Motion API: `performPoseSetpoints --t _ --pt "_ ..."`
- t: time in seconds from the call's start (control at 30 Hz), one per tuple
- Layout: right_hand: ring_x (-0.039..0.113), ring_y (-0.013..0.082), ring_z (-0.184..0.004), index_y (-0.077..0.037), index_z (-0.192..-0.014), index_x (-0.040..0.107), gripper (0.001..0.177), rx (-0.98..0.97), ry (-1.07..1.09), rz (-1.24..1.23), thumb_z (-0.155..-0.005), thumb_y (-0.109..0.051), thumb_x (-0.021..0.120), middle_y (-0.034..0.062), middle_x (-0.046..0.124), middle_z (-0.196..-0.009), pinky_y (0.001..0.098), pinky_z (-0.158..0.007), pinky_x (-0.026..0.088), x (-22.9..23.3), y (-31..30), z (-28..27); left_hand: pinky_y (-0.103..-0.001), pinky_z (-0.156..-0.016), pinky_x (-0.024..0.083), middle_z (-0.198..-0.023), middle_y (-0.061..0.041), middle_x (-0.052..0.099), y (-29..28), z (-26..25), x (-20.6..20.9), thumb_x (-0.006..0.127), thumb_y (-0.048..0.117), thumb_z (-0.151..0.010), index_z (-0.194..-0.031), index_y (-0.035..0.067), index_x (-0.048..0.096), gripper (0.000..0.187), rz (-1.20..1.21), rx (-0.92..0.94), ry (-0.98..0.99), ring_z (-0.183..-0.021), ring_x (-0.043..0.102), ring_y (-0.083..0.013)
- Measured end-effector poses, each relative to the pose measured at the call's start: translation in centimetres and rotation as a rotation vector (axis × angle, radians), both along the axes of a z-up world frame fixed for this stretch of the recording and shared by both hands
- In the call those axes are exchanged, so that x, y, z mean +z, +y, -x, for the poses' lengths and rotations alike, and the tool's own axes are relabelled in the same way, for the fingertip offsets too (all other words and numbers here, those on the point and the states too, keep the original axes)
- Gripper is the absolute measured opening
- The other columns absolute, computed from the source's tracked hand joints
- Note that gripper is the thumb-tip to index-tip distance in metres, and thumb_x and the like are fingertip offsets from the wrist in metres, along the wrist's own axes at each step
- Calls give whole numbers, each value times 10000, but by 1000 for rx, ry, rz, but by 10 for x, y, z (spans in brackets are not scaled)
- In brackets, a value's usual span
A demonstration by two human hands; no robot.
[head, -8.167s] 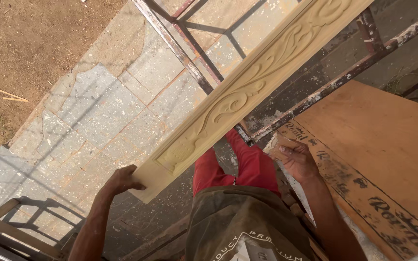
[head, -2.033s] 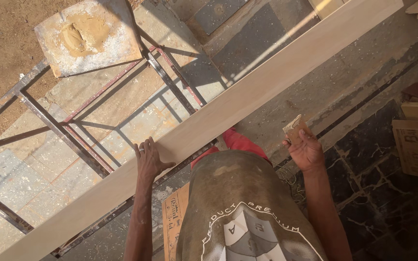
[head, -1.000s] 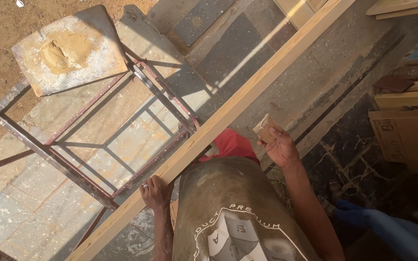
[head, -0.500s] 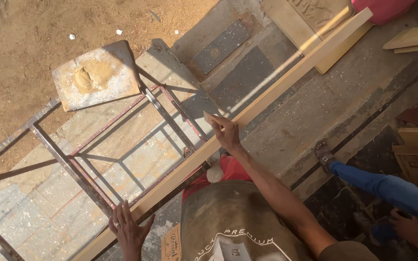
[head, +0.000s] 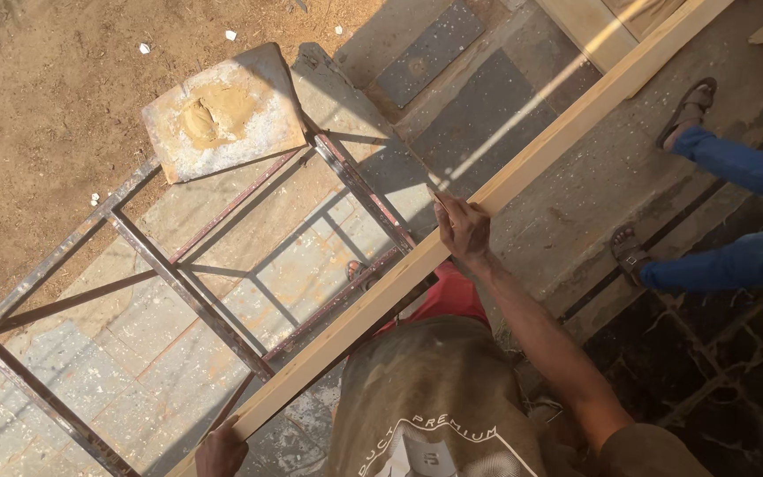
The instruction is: The person sands the surfaces and edges of a long wooden beam and a decorative carved wooden panel using a small block of sandpaper.
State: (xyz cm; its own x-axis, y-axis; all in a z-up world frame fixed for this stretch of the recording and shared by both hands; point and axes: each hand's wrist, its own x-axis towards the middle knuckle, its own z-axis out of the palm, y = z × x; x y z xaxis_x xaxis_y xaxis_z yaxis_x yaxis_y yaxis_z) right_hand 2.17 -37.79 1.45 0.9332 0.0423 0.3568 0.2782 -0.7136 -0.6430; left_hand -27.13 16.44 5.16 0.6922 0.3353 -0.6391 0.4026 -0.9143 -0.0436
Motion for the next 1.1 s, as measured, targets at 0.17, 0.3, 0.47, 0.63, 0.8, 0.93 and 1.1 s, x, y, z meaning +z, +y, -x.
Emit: performPoseSetpoints --t 0.17,0.3,0.47,0.63,0.8,0.93,1.1 --pt "713 346 -830 65 -1269 656 306 -27 13 -77 -1098 -155 529 214 706 -972 415 -695 560 -7 1 3 -458 -817 588 -934 -153 784 8 21 -5 715 172 -692 -1271 296 707 592 -24 -55 62 -909 763 -338" --pt "709 344 -829 64 -1260 673 310 -103 5 -25 -1119 -172 530 216 710 -979 434 -706 555 -17 -1 -6 -469 -754 580 -915 -157 772 26 19 -17 833 410 -723 -1244 261 711 556 -2 -37 64 -875 750 -350" --pt "719 339 -856 53 -1276 672 327 -129 -10 -5 -1140 -208 528 217 713 -1022 425 -697 552 -23 -5 -6 -466 -746 570 -833 -183 756 43 12 -33 683 146 -778 -1178 235 751 416 -42 -129 -30 -828 733 -363" --pt "717 351 -891 35 -1286 686 338 -101 16 36 -1168 -244 536 207 724 -1082 431 -723 552 -25 -13 -2 -477 -757 563 -784 -169 734 47 1 -48 702 129 -723 -1106 170 748 388 30 -105 -59 -812 730 -358" --pt "701 348 -945 32 -1163 759 378 -217 36 307 -1167 -327 640 192 719 -977 430 -767 543 -29 -13 -10 -422 -1054 481 -772 -100 746 43 -21 -38 708 176 -729 -1145 106 701 422 107 -166 13 -793 738 -287" --pt "712 249 -782 44 -1073 707 449 -32 384 -3 -1086 -399 635 167 741 -884 357 -667 541 -23 63 -46 -564 -1069 293 -1279 -217 698 7 -51 -10 849 615 -517 -1309 7 593 1031 292 -234 -555 -1202 609 -393" --pt "757 316 -987 -32 -1159 782 227 451 97 19 -967 -108 688 177 769 -1074 415 -861 610 -14 230 -142 -455 -1179 313 -1404 -123 590 -38 -90 -3 680 866 -674 -1465 77 465 1138 339 -10 -118 -1374 491 -312"
